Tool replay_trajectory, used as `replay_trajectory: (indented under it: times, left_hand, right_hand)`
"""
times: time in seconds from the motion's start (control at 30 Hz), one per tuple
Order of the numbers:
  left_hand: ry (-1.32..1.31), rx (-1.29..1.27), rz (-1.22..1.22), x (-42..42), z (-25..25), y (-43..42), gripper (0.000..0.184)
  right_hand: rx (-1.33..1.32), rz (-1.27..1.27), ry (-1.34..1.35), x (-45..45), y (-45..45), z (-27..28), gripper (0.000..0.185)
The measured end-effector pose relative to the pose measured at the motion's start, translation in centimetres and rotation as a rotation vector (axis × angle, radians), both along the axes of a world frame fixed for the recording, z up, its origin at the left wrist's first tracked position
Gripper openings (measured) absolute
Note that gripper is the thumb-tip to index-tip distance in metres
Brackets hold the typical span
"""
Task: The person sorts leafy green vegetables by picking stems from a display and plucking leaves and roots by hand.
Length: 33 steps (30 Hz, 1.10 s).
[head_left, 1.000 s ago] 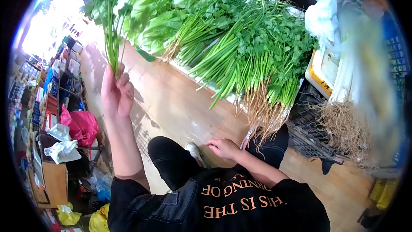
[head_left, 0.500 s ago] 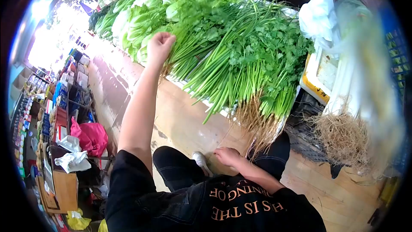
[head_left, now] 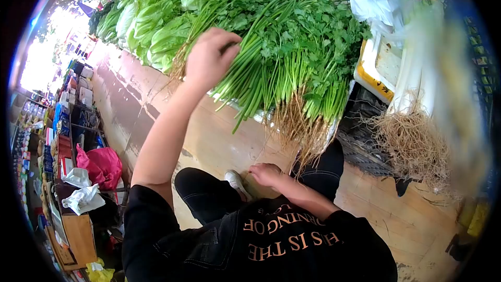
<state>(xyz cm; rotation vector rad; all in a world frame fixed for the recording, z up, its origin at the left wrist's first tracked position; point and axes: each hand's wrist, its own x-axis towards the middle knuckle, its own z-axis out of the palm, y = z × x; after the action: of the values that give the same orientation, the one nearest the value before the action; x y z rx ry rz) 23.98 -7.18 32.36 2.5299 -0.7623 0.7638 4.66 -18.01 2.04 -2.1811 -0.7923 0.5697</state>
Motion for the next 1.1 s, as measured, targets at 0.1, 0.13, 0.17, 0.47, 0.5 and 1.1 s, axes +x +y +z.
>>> replay_trajectory:
  times: [0.1, 0.13, 0.17, 0.47, 0.5, 1.1]
  left_hand:
    - [0.172, 0.027, -0.120, -1.6, -1.9, -3.0, 0.013]
    - [0.258, 0.032, -0.124, -2.2, -2.1, -4.0, 0.011]
    - [0.340, 0.020, -0.124, -2.5, -2.7, -4.7, 0.013]
    - [0.578, 0.117, 0.079, -3.0, -4.0, -7.9, 0.037]
    - [0.586, 0.117, 0.080, -3.0, -4.0, -7.9, 0.037]
    - [0.546, -0.107, -0.085, -2.6, -5.4, -7.1, 0.038]
  right_hand:
    - [-0.096, 0.034, 0.048, 0.3, -0.2, 1.0, 0.023]
    - [-0.100, 0.041, 0.046, 0.5, 0.2, -0.2, 0.024]
    - [-0.105, 0.047, 0.044, 0.4, 0.4, -1.4, 0.025]
    - [-0.203, 0.023, 0.098, 0.3, -0.4, -1.0, 0.026]
    - [-0.192, 0.024, 0.092, 0.3, -0.4, -1.0, 0.026]
    - [-0.168, 0.020, 0.089, 0.3, -0.9, -0.3, 0.025]
